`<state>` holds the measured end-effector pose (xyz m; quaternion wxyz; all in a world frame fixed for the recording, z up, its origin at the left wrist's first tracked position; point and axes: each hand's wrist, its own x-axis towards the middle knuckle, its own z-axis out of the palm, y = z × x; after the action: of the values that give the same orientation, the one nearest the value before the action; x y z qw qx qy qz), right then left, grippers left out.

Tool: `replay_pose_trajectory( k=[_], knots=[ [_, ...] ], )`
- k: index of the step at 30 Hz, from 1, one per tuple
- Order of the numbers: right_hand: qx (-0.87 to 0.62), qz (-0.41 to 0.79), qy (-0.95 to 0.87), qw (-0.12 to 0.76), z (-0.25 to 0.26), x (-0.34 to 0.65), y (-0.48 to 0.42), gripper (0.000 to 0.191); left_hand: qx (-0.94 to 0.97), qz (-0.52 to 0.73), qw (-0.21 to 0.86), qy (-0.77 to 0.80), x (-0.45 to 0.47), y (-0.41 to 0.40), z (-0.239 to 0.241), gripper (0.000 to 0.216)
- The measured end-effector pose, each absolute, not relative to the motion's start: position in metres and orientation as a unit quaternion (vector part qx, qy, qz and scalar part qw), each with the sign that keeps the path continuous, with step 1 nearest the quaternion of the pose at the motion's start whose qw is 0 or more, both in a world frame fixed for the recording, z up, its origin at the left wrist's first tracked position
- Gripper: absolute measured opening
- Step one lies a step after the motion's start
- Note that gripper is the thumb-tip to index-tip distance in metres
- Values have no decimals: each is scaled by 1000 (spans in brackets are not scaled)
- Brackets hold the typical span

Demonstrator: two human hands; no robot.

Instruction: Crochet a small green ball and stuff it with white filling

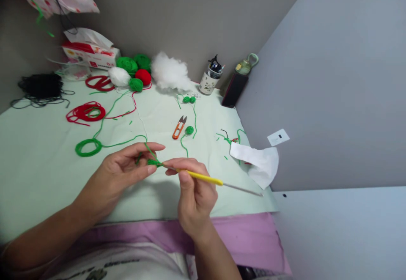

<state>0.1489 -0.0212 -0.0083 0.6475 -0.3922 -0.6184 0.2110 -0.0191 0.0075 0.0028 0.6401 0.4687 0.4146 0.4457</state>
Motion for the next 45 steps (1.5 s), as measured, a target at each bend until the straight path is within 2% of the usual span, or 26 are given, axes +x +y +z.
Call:
replay_pose_trajectory(
  k=[9, 12, 15, 17, 21, 24, 28, 31, 34, 36, 39, 42, 45],
  knots=[
    [-378, 156, -682, 606, -12, 153, -20, 29, 493, 450, 600, 440, -19, 8, 1, 29],
    [-390, 38, -736, 551, -17, 154, -21, 33, 461, 469, 621, 427, -16, 7, 4, 36],
    [-394, -95, -762, 505, -21, 154, -21, 37, 361, 448, 733, 361, -14, 7, 5, 47],
    [-394, -51, -744, 538, -21, 154, -20, 33, 294, 416, 799, 321, -15, 9, 5, 45],
    [-390, 197, -603, 667, -14, 153, -14, 25, 257, 428, 809, 309, -19, 11, 6, 37],
    [-379, 307, -558, 671, -11, 149, -9, 21, 280, 438, 794, 314, -17, 11, 7, 39],
    [-394, 247, -611, 641, -15, 144, -11, 24, 328, 466, 753, 328, -10, 8, 4, 35],
    [-421, 106, -686, 583, -22, 145, -16, 35, 319, 483, 743, 337, -7, 8, 2, 41],
    [-414, -8, -735, 537, -25, 151, -19, 43, 267, 448, 792, 317, -9, 11, 2, 38],
    [-411, 35, -705, 577, -21, 155, -17, 39, 233, 423, 822, 302, -12, 14, 3, 33],
    [-404, 215, -596, 660, -14, 157, -13, 27, 216, 440, 817, 303, -15, 17, 4, 27],
    [-374, 365, -528, 669, -13, 153, -10, 18, 260, 454, 791, 318, -15, 14, 3, 32],
    [-385, 399, -503, 663, -17, 149, -9, 14, 326, 439, 769, 331, -13, 8, 1, 32]
  ],
)
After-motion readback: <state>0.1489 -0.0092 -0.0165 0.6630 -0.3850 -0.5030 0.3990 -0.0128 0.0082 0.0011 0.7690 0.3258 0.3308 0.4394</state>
